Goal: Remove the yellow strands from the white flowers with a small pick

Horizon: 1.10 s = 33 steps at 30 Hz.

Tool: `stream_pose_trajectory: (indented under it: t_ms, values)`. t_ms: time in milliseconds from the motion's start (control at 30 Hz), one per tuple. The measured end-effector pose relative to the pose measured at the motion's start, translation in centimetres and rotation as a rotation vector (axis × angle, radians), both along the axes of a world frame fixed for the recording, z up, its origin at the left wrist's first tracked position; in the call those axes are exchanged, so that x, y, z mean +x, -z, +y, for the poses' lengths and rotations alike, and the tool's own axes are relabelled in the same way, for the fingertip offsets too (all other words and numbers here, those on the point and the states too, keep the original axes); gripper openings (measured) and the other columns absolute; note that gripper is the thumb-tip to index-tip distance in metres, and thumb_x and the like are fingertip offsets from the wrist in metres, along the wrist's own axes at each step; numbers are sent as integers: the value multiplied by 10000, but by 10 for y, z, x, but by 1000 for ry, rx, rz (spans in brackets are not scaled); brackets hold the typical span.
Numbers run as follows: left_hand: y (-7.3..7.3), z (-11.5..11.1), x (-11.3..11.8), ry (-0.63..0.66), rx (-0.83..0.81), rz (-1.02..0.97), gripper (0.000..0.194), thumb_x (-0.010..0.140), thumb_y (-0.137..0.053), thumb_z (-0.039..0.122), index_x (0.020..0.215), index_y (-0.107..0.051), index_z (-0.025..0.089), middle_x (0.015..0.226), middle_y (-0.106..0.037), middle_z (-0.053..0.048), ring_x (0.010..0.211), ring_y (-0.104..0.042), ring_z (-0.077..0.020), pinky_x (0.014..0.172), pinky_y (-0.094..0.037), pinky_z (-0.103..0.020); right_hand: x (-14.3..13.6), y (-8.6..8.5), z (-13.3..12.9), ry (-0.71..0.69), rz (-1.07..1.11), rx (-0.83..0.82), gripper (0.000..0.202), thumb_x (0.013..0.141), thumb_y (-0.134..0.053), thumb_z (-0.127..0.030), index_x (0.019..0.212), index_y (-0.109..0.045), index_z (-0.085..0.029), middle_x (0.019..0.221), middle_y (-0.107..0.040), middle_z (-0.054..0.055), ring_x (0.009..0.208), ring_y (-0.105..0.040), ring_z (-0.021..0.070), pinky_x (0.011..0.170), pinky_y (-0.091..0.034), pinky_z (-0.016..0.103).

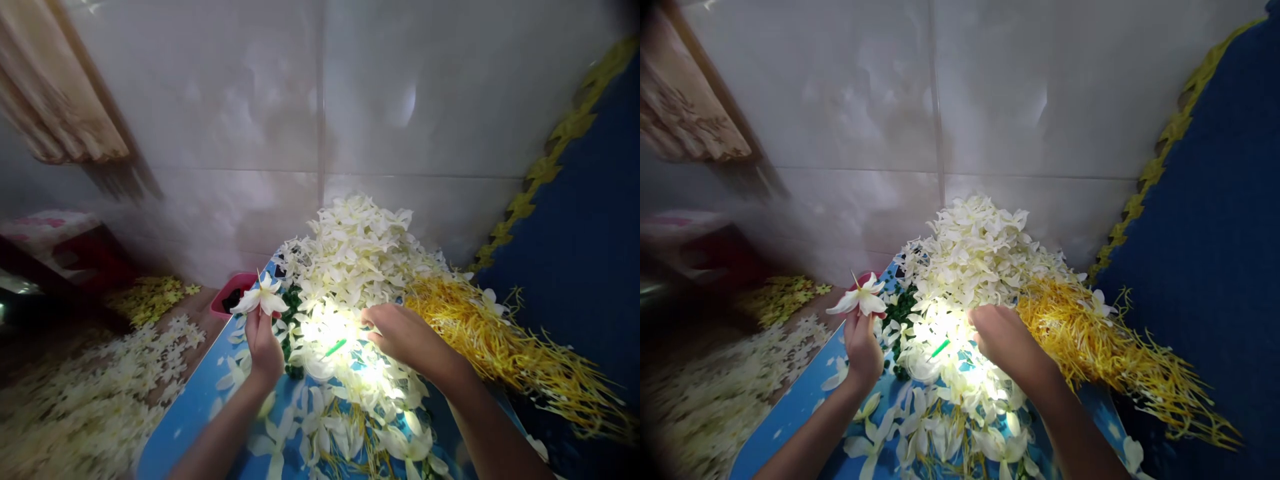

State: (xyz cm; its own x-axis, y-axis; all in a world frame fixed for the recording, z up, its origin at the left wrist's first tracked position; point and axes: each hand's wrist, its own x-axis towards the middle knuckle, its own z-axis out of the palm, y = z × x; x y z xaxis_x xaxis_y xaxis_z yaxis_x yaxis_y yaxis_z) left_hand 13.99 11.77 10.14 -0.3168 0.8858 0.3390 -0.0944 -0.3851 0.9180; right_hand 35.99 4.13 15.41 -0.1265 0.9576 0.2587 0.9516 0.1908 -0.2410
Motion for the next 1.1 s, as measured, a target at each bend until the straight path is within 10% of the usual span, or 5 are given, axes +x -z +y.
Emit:
stream_pose_trajectory:
  t_ms: [300,533,700,900,1100]
  values:
    - [11,4,2,8,113,62,157,840,-539,335,798,-639,222,698,-582,9,753,-566,-201,761,-423,-302,-6,-54,-43,-122,318,-76,173,905,-478,-88,885,-594,-216,793,-667,-12,704,-615,122,634,-432,219]
    - [13,-8,-2,54,282,247,212,910,-516,353,915,-698,245,809,-659,-43,849,-608,-259,835,-433,-361,40,21,-105,135,93,-540,278,740,-515,-14,783,-692,-224,806,-703,40,791,-670,213,711,-459,294]
    - [13,-18,-3,110,412,372,224,913,-511,318,866,-713,233,749,-672,-51,739,-619,-252,764,-447,-361,28,59,-119,265,123,-538,287,721,-591,-48,928,-733,-189,957,-725,104,895,-686,270,770,-471,330]
    - [6,-24,1,166,561,493,244,911,-480,256,778,-678,204,598,-612,-13,504,-553,-187,566,-424,-313,17,63,-119,383,234,-451,236,763,-527,-32,898,-649,-182,831,-673,58,728,-671,208,653,-488,283]
    - [-10,-32,5,288,752,593,220,887,-452,117,915,-647,213,734,-662,-21,631,-635,-175,583,-467,-277,12,18,-105,393,556,-170,123,848,-576,-205,913,-680,-198,910,-675,61,694,-687,163,618,-555,252]
